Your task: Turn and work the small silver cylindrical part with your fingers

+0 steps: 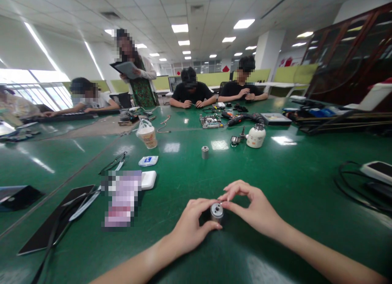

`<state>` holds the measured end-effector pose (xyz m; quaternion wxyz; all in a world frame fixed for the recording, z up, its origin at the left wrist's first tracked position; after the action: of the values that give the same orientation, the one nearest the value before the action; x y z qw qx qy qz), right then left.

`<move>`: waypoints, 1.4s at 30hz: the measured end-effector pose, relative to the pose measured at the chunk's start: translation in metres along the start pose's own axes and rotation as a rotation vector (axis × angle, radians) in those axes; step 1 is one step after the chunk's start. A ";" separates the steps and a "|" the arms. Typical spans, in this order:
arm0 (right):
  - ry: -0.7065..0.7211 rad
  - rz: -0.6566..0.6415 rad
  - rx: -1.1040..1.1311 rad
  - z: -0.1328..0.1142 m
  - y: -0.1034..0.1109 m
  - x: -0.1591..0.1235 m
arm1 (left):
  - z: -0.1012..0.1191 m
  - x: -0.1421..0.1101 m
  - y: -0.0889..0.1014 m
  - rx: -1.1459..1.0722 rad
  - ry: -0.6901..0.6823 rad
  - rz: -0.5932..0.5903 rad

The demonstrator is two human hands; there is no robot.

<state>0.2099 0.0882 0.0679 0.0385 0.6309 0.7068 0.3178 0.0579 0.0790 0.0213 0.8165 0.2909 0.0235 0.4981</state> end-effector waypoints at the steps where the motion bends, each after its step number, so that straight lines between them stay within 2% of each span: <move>1: 0.013 -0.022 -0.027 -0.006 -0.005 -0.003 | 0.000 0.000 0.000 -0.001 -0.005 0.005; 5: 0.031 -0.063 -0.092 -0.009 -0.016 -0.007 | 0.000 0.000 0.000 -0.009 -0.019 0.007; 13: 0.030 -0.060 -0.116 -0.004 -0.018 -0.007 | 0.001 0.001 0.000 0.001 -0.029 0.005; 19: -0.027 0.041 -0.016 0.002 -0.008 -0.004 | -0.001 0.001 -0.001 0.011 -0.023 -0.006; 25: 0.037 -0.082 -0.048 -0.004 -0.021 -0.009 | -0.001 0.001 0.000 0.008 -0.031 0.000; 27: 0.034 -0.081 -0.059 -0.005 -0.022 -0.009 | -0.002 0.001 -0.001 0.008 -0.029 -0.005; 29: 0.026 -0.027 -0.025 -0.003 -0.015 -0.005 | -0.002 0.000 -0.001 0.011 -0.021 -0.007; 33: 0.008 0.116 -0.001 0.019 0.013 0.014 | -0.001 0.000 -0.001 0.012 -0.007 -0.015; 38: -0.055 0.104 -0.109 0.071 0.027 0.029 | -0.001 0.001 0.000 0.016 0.003 -0.019; 40: -0.069 0.103 -0.109 0.075 0.028 0.028 | -0.001 0.001 0.000 0.017 0.007 -0.018; 42: -0.075 0.117 -0.091 0.063 0.027 0.023 | -0.002 0.000 -0.001 0.013 0.005 -0.017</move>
<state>0.2577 0.1345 0.0393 0.0749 0.6802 0.6516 0.3273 0.0582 0.0798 0.0197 0.8188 0.2949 0.0311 0.4916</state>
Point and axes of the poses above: each hand's wrist, its own x-axis towards the middle knuckle, its own y-axis out of the back of the hand, z = x × y, the point moved 8 cm from there along x, towards the middle knuckle, and after that the axes turned 6 degrees about -x, right-handed, at the moved point
